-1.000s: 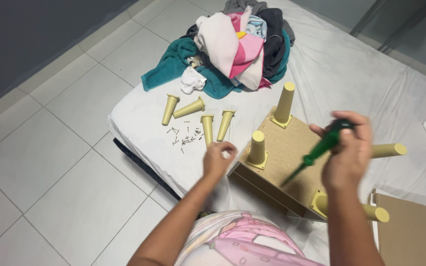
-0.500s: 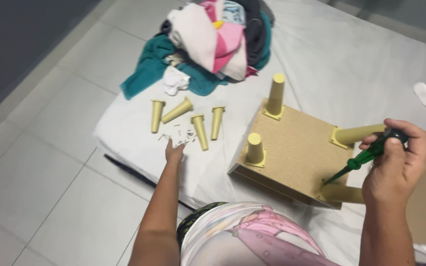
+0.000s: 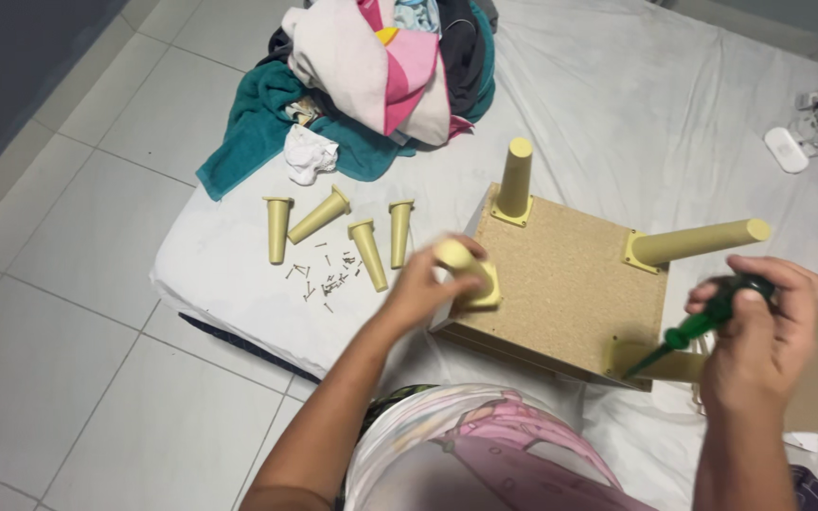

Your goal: The person assembles a small stool on a bed, attaching yellow cylindrical legs to an upside-down wooden box body. They pick screws from the bed, hold each leg against its mounting plate, and drive the screws in with a green screwdriver, working around the piece one leg at a time.

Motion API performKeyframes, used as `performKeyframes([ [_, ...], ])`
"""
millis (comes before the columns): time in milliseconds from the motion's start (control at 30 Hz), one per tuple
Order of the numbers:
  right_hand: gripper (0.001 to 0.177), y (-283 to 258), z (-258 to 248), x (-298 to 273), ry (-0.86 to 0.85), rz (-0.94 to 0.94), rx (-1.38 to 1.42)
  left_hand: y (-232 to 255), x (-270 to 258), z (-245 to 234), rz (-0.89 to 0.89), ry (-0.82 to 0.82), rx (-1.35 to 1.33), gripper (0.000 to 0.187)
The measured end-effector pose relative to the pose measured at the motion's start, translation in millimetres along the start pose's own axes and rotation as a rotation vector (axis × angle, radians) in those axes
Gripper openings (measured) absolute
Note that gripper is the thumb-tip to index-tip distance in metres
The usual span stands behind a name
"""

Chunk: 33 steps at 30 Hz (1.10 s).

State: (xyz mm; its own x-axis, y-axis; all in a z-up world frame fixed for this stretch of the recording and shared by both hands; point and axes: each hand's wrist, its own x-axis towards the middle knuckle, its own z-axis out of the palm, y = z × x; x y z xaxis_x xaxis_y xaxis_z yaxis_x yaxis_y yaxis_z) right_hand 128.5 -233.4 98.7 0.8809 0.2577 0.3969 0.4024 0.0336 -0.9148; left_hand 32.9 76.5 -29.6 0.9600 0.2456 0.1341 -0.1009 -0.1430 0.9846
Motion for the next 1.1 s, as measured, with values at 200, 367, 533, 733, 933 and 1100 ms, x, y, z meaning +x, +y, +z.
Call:
performKeyframes([
  [200,0.019,44,-39,-16,0.043,0.073,0.009,-130,2,-147,0.109,0.79,-0.186,0.04],
  [367,0.026,98,-76,-26,0.065,0.155,-0.029,-216,-56,-260,-0.309,1.398,0.495,0.039],
  [533,0.028,99,-68,-30,0.041,0.202,-0.103,-246,-81,-276,-0.516,1.292,0.465,0.034],
  [733,0.02,18,4,-17,0.016,0.071,-0.374,-252,-52,-277,-0.328,0.75,0.642,0.094],
  [933,0.022,-23,37,0,0.115,0.032,-0.398,-204,5,-138,0.07,0.68,0.495,0.056],
  [1100,0.023,-32,8,-4,0.134,-0.122,-0.745,-89,8,48,0.322,0.042,0.272,0.038],
])
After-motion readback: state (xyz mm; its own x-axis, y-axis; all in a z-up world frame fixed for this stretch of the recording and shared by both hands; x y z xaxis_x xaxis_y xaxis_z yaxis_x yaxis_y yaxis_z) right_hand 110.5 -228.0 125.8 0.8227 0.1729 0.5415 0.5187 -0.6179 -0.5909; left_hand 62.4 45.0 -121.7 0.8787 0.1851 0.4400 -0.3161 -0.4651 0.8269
